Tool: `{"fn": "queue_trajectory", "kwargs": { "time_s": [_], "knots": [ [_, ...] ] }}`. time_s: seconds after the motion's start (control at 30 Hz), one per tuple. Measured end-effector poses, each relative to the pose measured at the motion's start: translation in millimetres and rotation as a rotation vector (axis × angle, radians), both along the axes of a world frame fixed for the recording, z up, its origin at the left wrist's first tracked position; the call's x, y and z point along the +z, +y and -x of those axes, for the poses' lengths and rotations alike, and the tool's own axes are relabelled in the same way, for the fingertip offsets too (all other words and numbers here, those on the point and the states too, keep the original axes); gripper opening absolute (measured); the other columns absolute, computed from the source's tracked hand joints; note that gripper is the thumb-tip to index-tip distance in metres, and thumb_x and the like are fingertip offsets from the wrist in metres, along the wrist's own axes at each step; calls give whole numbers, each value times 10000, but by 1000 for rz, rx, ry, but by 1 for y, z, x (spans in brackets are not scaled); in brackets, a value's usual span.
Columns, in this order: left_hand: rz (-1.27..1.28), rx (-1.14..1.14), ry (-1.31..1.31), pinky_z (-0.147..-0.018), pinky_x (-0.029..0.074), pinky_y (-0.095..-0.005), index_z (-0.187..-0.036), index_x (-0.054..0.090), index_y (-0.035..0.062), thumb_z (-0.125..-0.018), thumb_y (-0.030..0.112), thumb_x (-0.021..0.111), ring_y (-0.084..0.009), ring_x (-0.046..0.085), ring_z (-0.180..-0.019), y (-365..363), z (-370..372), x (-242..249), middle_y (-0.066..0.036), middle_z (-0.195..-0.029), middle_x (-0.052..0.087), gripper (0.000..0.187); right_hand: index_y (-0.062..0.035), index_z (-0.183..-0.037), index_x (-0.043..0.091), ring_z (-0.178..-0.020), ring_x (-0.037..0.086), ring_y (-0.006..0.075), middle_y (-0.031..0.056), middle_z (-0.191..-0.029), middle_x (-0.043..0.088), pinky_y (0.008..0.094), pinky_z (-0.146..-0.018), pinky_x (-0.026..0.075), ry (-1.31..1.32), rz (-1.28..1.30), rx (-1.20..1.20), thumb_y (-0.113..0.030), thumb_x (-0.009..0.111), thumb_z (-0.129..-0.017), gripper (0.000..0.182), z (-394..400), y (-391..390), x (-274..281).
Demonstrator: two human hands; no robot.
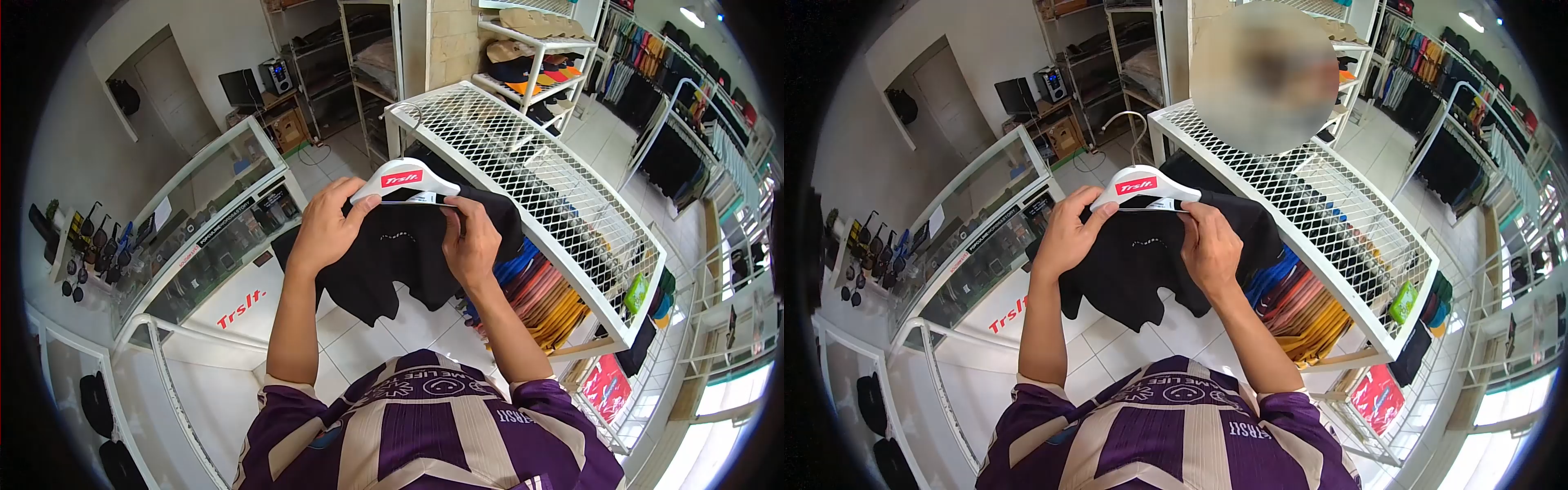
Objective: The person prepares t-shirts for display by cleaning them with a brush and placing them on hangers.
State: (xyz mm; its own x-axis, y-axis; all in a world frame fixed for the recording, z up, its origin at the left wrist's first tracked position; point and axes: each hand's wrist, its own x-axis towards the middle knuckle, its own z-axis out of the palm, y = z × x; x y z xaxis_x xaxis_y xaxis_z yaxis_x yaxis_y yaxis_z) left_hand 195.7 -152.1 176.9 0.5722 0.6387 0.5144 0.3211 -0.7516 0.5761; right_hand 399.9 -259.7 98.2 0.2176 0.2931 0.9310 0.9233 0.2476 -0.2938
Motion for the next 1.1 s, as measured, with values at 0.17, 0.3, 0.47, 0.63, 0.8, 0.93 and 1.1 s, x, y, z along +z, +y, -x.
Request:
{"fn": "queue_trajectory", "kwargs": {
  "time_s": [0.17, 0.3, 0.47, 0.63, 0.8, 0.93, 1.1],
  "knots": [
    [64, 22, -4, -799, 512, -383, -1055, 720, -45, -977, 264, 730, -323, 692, -822, 2, -5, 7, -177, -941, 724, 319, -20, -1136, 646, -729, 731, 258, 137, -1015, 732, 327, -649, 585, -27, -117, 40, 130, 706, -878, 303, -6, 4, -6],
    [-35, 25, -51, -798, 514, -376, -1062, 723, -45, -970, 245, 737, -336, 695, -832, 4, -9, 6, -185, -958, 725, 304, -4, -1163, 636, -734, 722, 197, 140, -1042, 710, 286, -586, 580, 96, -136, 192, 122, 644, -942, 254, -4, 7, -11],
    [-136, 28, -142, -795, 522, -373, -1050, 724, -45, -950, 183, 754, -363, 686, -839, 3, -8, 17, -188, -964, 728, 251, -34, -1300, 654, -695, 690, 168, 132, -1050, 687, 277, -579, 587, 158, -43, 162, 120, 564, -981, 365, -9, 11, 0],
    [-89, -14, -137, -808, 521, -369, -1049, 722, -46, -948, 177, 757, -338, 696, -852, 6, -5, 20, -174, -961, 736, 247, -204, -1362, 701, -723, 698, 232, 62, -1008, 657, 361, -615, 578, -101, 99, 24, 102, 661, -751, 684, -2, 4, 16],
    [-88, -91, -103, -854, 521, -368, -1079, 727, -36, -951, 183, 757, -311, 700, -906, 5, -7, 16, -152, -994, 738, 256, -206, -1389, 671, -710, 708, 242, 72, -1138, 664, 362, -602, 578, -230, 417, 3, 26, 714, -796, 638, 11, 16, 15],
    [-107, -71, -125, -937, 512, -389, -1091, 745, -15, -951, 199, 749, -315, 682, -1043, 6, -8, 16, -127, -1154, 709, 255, -184, -1338, 700, -582, 671, 211, 86, -1226, 682, 338, -555, 562, -116, 183, 9, -94, 799, -862, 495, 23, -3, 14],
    [-42, -181, -122, -983, 496, -397, -1067, 744, -29, -939, 194, 756, -320, 668, -1108, 10, -3, 16, -118, -1239, 682, 258, -98, -1357, 679, -1177, 592, 343, 128, -1262, 649, 445, -1006, 462, -141, 121, -321, -184, 811, -858, 523, -8, -43, 23]
  ]
}}
